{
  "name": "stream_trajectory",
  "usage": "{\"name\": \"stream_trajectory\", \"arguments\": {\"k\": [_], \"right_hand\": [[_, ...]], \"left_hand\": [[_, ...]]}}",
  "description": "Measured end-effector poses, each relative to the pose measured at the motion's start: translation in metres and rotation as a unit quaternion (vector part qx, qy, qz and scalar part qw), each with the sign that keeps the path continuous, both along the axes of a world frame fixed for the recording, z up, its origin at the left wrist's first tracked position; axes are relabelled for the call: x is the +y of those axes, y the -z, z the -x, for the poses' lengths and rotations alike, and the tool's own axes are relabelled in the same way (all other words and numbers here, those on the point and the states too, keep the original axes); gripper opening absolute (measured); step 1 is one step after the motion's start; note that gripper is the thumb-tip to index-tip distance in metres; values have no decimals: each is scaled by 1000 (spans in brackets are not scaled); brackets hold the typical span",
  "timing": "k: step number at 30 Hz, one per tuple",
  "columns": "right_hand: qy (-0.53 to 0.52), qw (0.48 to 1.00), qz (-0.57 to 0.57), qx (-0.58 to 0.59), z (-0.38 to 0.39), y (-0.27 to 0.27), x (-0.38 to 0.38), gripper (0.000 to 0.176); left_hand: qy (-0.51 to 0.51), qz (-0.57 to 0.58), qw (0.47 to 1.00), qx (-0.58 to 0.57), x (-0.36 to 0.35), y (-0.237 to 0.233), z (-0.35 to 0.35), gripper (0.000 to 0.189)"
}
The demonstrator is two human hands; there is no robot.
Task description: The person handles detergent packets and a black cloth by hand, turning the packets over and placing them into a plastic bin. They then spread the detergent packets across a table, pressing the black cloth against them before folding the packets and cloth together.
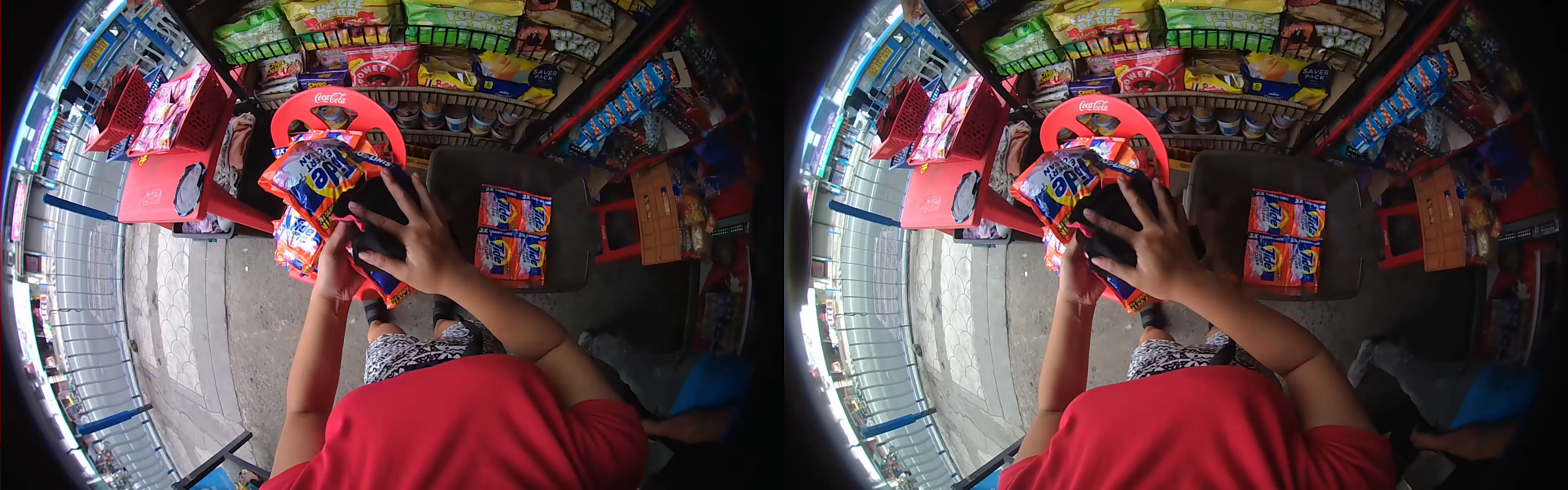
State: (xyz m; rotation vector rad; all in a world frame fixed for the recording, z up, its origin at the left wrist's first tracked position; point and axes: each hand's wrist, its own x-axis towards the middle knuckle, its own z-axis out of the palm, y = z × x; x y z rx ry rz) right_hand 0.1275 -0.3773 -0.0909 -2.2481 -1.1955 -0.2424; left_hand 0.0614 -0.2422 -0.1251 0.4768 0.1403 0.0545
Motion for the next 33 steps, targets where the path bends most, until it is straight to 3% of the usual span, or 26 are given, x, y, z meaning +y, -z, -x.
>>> {"name": "stream_trajectory", "arguments": {"k": [3, 5, 7, 9, 10, 11, 13, 14, 16, 17, 18, 19, 20, 21, 23, 24, 25, 26, 27, 29, 31, 32, 33], "right_hand": [[-1, 991, -88, 105, -26, 24, -3, 44], [-3, 953, -113, 282, -38, 32, -6, 41], [5, 956, -95, 278, -44, 37, -9, 43], [37, 908, -169, 382, -63, 54, -13, 43], [42, 918, -179, 350, -81, 71, -21, 43], [93, 884, -187, 419, -87, 65, -31, 45], [155, 846, -301, 412, -93, 53, -48, 57], [135, 818, -337, 447, -98, 47, -55, 65], [117, 716, -466, 507, -87, 14, -69, 69], [67, 744, -479, 461, -90, 10, -78, 62], [66, 801, -422, 419, -86, 5, -83, 58], [66, 852, -363, 372, -79, -2, -87, 55], [23, 931, -271, 244, -73, -12, -83, 55], [-12, 977, -176, 117, -68, -23, -73, 57], [-64, 985, -31, -155, -59, -47, -45, 63], [-97, 985, 36, -135, -56, -36, -37, 66], [-130, 979, 102, -115, -54, -17, -32, 70], [-158, 984, 76, 11, -57, -7, -28, 84], [-159, 984, 77, 10, -59, -2, -29, 84], [-158, 953, 164, 201, -57, 0, -32, 99], [-152, 954, 106, 236, -50, 21, -28, 99], [-123, 958, 82, 248, -45, 30, -23, 87], [-95, 960, 57, 257, -41, 36, -18, 75]], "left_hand": [[-9, -58, 997, 40, -12, -14, -3, 41], [-5, -51, 997, 59, -12, -6, -4, 41], [10, -64, 996, 65, -7, 1, -3, 41], [19, -49, 996, 76, -4, 4, -1, 41], [6, -39, 996, 80, -2, 2, 1, 41], [9, -30, 995, 96, 2, 2, 4, 41], [27, -103, 988, 111, 9, -7, 4, 43], [59, -109, 986, 115, 13, -14, 1, 41], [103, -256, 952, 134, 21, -22, -8, 36], [133, -341, 923, 120, 24, -25, -15, 35], [133, -341, 923, 120, 30, -26, -24, 35], [193, -512, 835, 55, 36, -26, -34, 33], [244, -660, 711, -13, 39, -30, -44, 32], [246, -660, 710, -15, 37, -34, -55, 32], [376, -816, 438, -36, 22, -61, -71, 27], [288, -804, 487, -185, 19, -69, -67, 30], [288, -803, 487, -186, 19, -67, -71, 30], [347, -801, 450, -188, 21, -63, -79, 33], [403, -795, 412, -188, 22, -60, -85, 35], [428, -794, 409, -136, 15, -82, -87, 33], [480, -840, 246, -58, 9, -99, -91, 35], [456, -866, 180, -95, 12, -92, -93, 31], [456, -866, 180, -98, 19, -88, -91, 31]]}}
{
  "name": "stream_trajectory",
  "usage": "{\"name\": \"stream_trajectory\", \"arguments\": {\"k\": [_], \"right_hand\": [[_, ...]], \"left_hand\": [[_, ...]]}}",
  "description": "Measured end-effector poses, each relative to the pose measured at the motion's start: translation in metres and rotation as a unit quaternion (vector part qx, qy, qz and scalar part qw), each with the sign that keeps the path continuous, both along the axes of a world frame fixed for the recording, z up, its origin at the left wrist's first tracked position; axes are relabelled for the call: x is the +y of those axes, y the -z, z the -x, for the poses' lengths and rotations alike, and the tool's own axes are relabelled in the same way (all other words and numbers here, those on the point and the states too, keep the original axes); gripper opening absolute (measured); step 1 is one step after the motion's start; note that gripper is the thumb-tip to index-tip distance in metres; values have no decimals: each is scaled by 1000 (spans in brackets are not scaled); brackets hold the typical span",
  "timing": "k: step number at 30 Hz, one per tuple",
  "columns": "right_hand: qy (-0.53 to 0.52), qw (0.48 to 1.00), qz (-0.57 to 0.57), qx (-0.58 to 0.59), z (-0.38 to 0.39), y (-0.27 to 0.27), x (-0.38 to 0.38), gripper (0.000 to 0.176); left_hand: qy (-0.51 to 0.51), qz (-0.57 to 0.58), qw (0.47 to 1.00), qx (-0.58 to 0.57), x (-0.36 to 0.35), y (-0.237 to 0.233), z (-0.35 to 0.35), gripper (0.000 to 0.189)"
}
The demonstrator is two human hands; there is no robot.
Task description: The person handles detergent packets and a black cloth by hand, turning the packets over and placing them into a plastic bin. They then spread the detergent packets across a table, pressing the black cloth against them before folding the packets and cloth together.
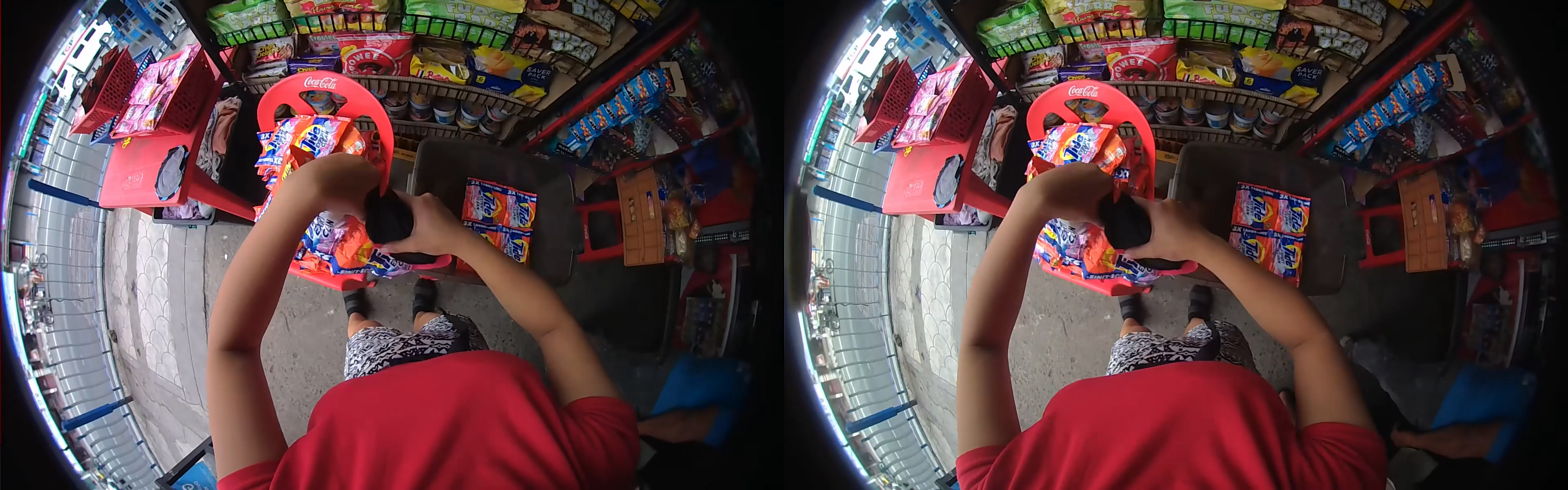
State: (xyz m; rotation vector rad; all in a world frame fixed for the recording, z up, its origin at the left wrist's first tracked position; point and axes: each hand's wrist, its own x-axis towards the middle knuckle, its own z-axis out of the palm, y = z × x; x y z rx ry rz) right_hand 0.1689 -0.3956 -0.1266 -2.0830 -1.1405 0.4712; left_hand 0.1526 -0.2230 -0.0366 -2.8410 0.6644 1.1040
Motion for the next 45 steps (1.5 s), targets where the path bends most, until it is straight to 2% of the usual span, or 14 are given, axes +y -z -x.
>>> {"name": "stream_trajectory", "arguments": {"k": [2, 5, 8, 11, 15, 16, 19, 20, 23, 27, 31, 38, 42, 45], "right_hand": [[23, 999, -17, 18, 6, 7, 8, 66], [84, 996, 1, 32, 7, 22, 19, 65], [140, 973, -89, 163, -15, 46, 29, 65], [121, 937, -182, 273, -27, 28, 31, 60], [64, 908, -221, 351, -24, -17, 35, 54], [65, 908, -221, 350, -23, -25, 34, 54], [28, 886, -224, 406, -10, -27, 28, 48], [1, 893, -184, 411, -8, -27, 23, 61], [84, 949, -130, 273, 7, 11, 8, 82], [126, 924, -190, 306, 15, 16, -6, 78], [122, 950, -208, 200, 16, -1, -17, 67], [53, 972, -138, 185, 8, 5, -36, 68], [63, 947, -162, 270, 6, 8, -42, 61], [152, 839, -185, 489, 0, 10, -49, 43]], "left_hand": [[-106, 84, 966, -219, 13, 0, 11, 30], [-258, 240, 773, -527, 28, 16, 30, 33], [-550, 494, 551, -387, 46, 117, 61, 36], [-736, 503, 440, -103, 30, 168, 106, 64], [-532, 773, 218, 267, 18, 194, 124, 79], [-539, 817, 106, 178, -1, 161, 114, 87], [-495, 866, 62, -33, 6, 152, 95, 87], [-430, 902, -23, -6, 14, 149, 90, 71], [-543, 839, 32, -8, 24, 131, 85, 35], [-566, 824, 11, 15, 7, 110, 82, 34], [-576, 794, 161, 105, 5, 119, 84, 57], [-552, 818, 110, 117, -4, 121, 91, 49], [-554, 796, 241, 43, -2, 99, 101, 41], [-555, 777, 297, -17, -13, 77, 100, 30]]}}
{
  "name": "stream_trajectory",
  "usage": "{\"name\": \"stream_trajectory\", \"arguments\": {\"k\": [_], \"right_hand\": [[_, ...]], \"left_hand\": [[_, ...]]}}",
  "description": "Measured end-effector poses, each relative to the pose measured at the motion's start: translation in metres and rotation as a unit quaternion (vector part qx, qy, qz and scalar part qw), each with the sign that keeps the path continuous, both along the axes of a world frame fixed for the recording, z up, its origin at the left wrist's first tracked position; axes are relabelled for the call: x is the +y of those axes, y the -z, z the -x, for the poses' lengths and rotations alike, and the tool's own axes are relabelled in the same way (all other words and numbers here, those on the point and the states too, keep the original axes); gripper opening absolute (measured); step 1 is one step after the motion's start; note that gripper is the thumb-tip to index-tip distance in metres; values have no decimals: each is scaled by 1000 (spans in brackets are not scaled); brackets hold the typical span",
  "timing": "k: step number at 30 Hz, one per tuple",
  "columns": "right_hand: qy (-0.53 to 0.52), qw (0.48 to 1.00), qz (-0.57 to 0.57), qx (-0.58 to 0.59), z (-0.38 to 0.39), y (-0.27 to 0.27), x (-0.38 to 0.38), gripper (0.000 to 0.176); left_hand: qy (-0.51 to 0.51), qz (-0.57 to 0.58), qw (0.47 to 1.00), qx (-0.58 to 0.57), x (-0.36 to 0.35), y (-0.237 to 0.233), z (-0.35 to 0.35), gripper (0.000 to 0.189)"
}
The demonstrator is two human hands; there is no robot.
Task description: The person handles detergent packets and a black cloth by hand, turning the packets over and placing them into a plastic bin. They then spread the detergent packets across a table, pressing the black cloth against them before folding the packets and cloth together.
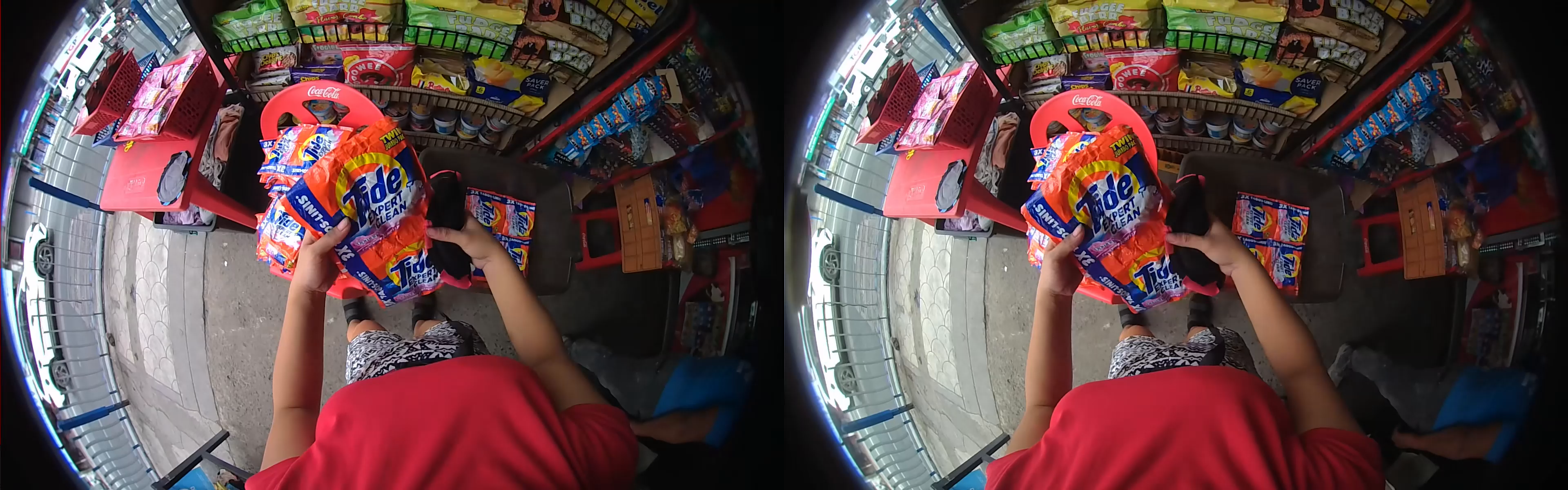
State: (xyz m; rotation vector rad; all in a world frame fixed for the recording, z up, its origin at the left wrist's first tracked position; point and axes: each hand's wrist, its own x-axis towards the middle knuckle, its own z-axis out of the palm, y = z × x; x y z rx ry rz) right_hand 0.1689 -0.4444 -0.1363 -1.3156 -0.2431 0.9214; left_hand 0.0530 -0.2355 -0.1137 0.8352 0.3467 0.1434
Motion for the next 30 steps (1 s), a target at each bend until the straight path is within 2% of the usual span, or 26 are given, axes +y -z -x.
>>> {"name": "stream_trajectory", "arguments": {"k": [1, 4, 5, 7, 8, 9, 10, 11, 12, 14, 16, 18, 19, 21, 22, 23, 25, 27, 28, 30], "right_hand": [[-1, 1000, -3, -2, -2, 1, -1, 43], [248, 961, -97, 72, -9, -1, -1, 37], [247, 961, -99, 73, -13, -7, -2, 37], [341, 904, -224, 125, -16, -26, -4, 39], [353, 905, -235, 34, -10, -37, 3, 48], [352, 905, -234, 37, -3, -39, 10, 48], [303, 923, -208, -111, 4, -40, 16, 60], [246, 918, -176, -256, 12, -43, 23, 72], [239, 845, -108, -466, 10, -50, 37, 83], [204, 735, -35, -646, 0, -50, 61, 96], [192, 745, -35, -638, -2, -36, 70, 99], [215, 823, -167, -499, -6, -31, 72, 82], [220, 822, -164, -499, -9, -29, 67, 82], [224, 872, -94, -425, -16, -24, 47, 61], [270, 846, -76, -454, -22, -23, 41, 47], [298, 842, -59, -446, -32, -16, 32, 43], [353, 902, 3, -247, -53, 5, 0, 43], [224, 972, -53, -41, -65, -2, -52, 55], [149, 984, -97, -18, -71, 15, -81, 64], [77, 988, -135, 18, -65, 57, -113, 73]], "left_hand": [[-3, -4, 1000, -15, -2, -2, 0, 30], [-25, -2, 999, -31, -8, -16, 4, 29], [-23, -18, 999, -42, -9, -22, 6, 29], [-24, -35, 998, -53, -8, -25, 8, 30], [-19, -67, 997, -40, -7, -25, 7, 30], [-12, -97, 995, -26, -6, -25, 7, 31], [0, -97, 995, -15, -7, -27, 5, 30], [0, -95, 995, -11, -6, -23, 3, 30], [25, -121, 992, -16, -6, -16, 1, 30], [86, -153, 984, -13, -13, -16, 2, 36], [93, -139, 986, -8, -11, -10, -5, 38], [119, -131, 984, -13, -8, -3, -10, 39], [124, -130, 984, -13, -12, -8, -13, 39], [138, -128, 982, 30, -25, -22, -18, 37], [136, -94, 986, 11, -27, -9, -24, 38], [140, -92, 986, 13, -32, -3, -28, 38], [159, -32, 986, 48, -44, 5, -40, 39], [173, -31, 983, 57, -58, 6, -51, 41], [181, -25, 981, 65, -65, 9, -59, 41], [207, -3, 975, 75, -73, 30, -72, 41]]}}
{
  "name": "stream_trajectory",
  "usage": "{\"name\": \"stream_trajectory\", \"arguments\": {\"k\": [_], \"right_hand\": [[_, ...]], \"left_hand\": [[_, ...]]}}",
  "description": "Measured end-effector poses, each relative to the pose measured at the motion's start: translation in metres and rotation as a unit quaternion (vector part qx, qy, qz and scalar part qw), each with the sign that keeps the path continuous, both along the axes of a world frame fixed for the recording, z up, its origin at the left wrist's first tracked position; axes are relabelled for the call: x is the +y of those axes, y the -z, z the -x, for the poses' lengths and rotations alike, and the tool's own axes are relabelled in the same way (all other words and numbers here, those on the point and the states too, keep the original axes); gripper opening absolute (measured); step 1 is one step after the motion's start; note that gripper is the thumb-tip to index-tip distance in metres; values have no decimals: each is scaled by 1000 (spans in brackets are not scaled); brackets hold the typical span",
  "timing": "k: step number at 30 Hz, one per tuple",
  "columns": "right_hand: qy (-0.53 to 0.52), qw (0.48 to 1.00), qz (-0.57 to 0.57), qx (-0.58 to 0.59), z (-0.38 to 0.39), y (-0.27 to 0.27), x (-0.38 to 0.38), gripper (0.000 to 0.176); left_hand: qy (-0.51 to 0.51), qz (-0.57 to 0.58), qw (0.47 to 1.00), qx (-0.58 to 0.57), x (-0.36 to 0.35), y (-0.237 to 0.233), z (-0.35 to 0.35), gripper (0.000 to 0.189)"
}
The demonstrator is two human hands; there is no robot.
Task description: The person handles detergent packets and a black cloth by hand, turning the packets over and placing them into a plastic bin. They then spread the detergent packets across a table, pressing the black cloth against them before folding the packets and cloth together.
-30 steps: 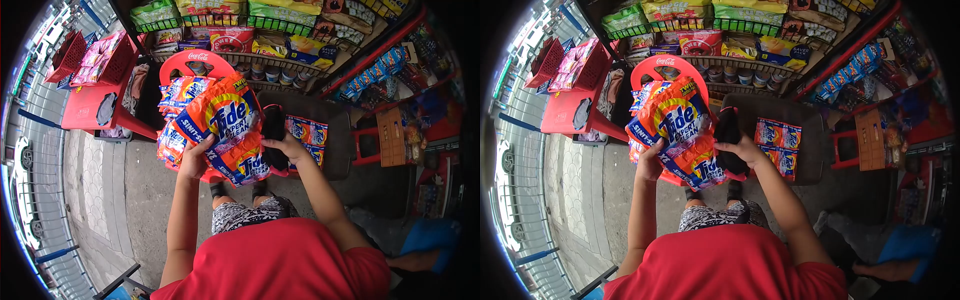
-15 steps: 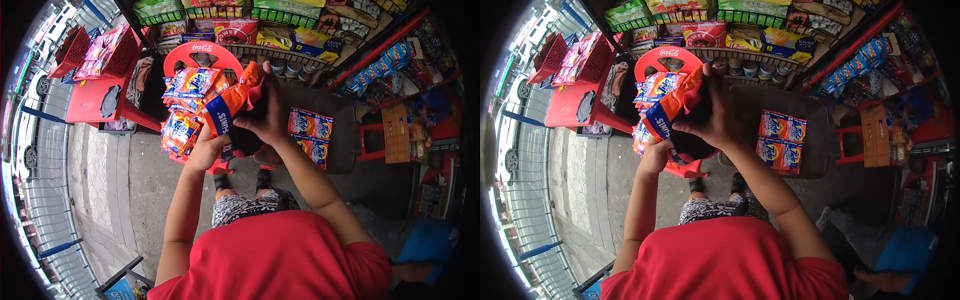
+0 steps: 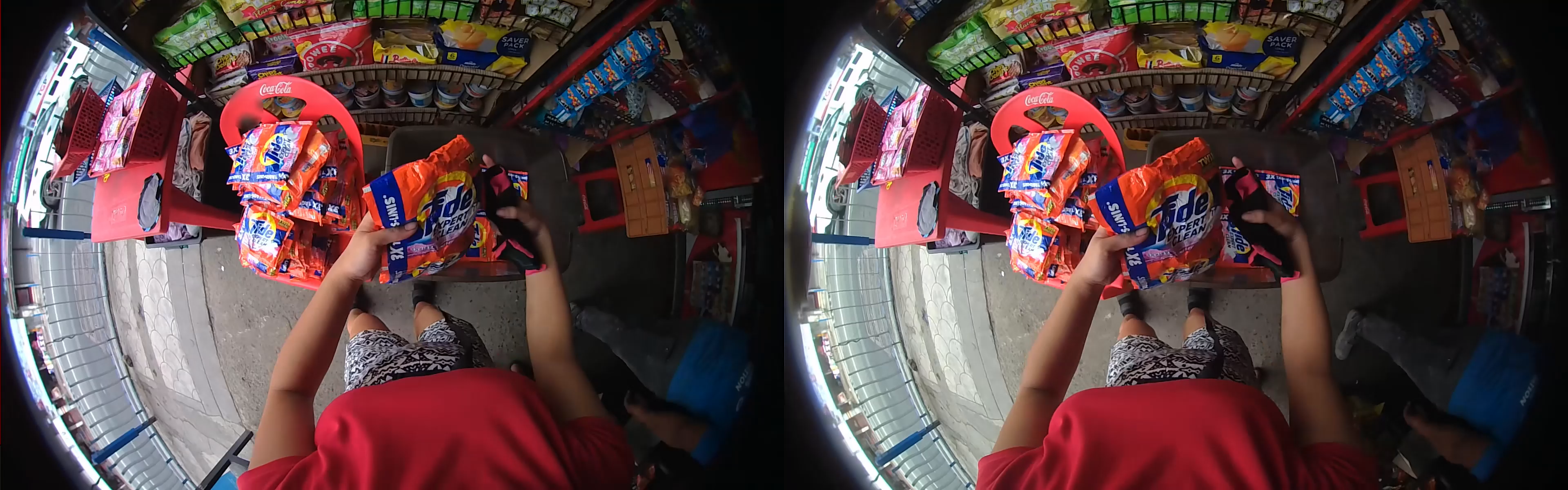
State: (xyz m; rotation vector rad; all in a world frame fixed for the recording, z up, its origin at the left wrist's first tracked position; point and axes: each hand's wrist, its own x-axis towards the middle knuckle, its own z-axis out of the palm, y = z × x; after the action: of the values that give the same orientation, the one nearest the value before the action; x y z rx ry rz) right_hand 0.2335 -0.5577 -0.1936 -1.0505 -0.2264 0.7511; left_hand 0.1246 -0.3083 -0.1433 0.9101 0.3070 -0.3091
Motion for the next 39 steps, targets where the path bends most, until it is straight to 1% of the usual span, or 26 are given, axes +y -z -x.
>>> {"name": "stream_trajectory", "arguments": {"k": [2, 3, 5, 7, 8, 9, 12, 15, 16, 17, 18, 19, 20, 21, 23, 24, 26, 28, 30, 31, 33, 35, 36, 37, 38, 39], "right_hand": [[-85, 996, -12, 41, 14, 28, -19, 90], [-80, 996, -8, 49, 18, 43, -24, 90], [-100, 967, 233, -25, 26, 62, -23, 92], [-82, 945, 311, 60, 23, 75, -15, 87], [-68, 936, 345, 12, 22, 115, -23, 75], [-70, 935, 347, 16, 18, 126, -26, 75], [-78, 922, 375, 65, 8, 129, -12, 60], [-95, 895, 429, 80, -5, 171, -9, 62], [-101, 864, 489, 68, -7, 223, -15, 71], [-106, 862, 491, 75, -8, 220, -6, 71], [-99, 840, 533, 36, -11, 218, 3, 78], [-92, 814, 573, -6, -15, 216, 11, 86], [-96, 816, 569, -41, -12, 237, 11, 99], [-104, 815, 568, -41, -8, 256, 11, 99], [-17, 788, 606, -106, 3, 274, 19, 103], [-34, 778, 624, -60, 6, 272, 23, 103], [-65, 772, 630, -47, 5, 257, 32, 101], [-90, 763, 639, -39, 5, 260, 37, 99], [-87, 760, 621, -172, 9, 285, 33, 96], [-89, 759, 621, -173, 7, 291, 32, 96], [-127, 793, 585, -114, 3, 299, 24, 101], [-144, 780, 600, -107, -1, 296, 26, 101], [-157, 765, 617, -101, -6, 291, 27, 101], [-160, 766, 613, -107, -10, 312, 15, 101], [-187, 813, 547, -69, -10, 351, -6, 100], [-201, 833, 512, -55, -13, 346, -7, 100]], "left_hand": [[0, 30, 1000, 10, -10, 15, -17, 39], [5, 46, 999, 20, -13, 26, -28, 38], [-11, 88, 994, 56, -20, 53, -50, 35], [6, 104, 992, 77, -24, 85, -74, 36], [6, 41, 996, 74, -26, 104, -84, 37], [1, 10, 999, 40, -31, 134, -92, 31], [-14, -35, 996, 81, -27, 194, -116, 38], [15, -81, 991, 108, -26, 220, -139, 41], [7, -164, 983, 77, -26, 242, -147, 57], [8, -161, 983, 85, -28, 251, -144, 57], [-3, -394, 913, 106, -38, 258, -144, 61], [-11, -603, 788, 121, -47, 264, -143, 66], [31, -601, 779, 177, -55, 269, -138, 78], [29, -599, 779, 185, -66, 271, -130, 78], [180, -696, 684, 123, -84, 272, -111, 78], [183, -695, 683, 132, -86, 277, -103, 78], [264, -668, 681, 144, -88, 290, -95, 73], [277, -656, 686, 150, -84, 296, -90, 70], [289, -640, 695, 154, -85, 302, -91, 67], [297, -636, 697, 148, -84, 303, -92, 63], [304, -632, 697, 148, -87, 301, -90, 58], [329, -685, 643, 93, -100, 278, -93, 52], [344, -687, 638, 51, -103, 270, -95, 46], [346, -661, 666, -3, -102, 246, -95, 41], [338, -662, 668, -47, -96, 213, -93, 40], [328, -662, 668, -92, -90, 176, -90, 38]]}}
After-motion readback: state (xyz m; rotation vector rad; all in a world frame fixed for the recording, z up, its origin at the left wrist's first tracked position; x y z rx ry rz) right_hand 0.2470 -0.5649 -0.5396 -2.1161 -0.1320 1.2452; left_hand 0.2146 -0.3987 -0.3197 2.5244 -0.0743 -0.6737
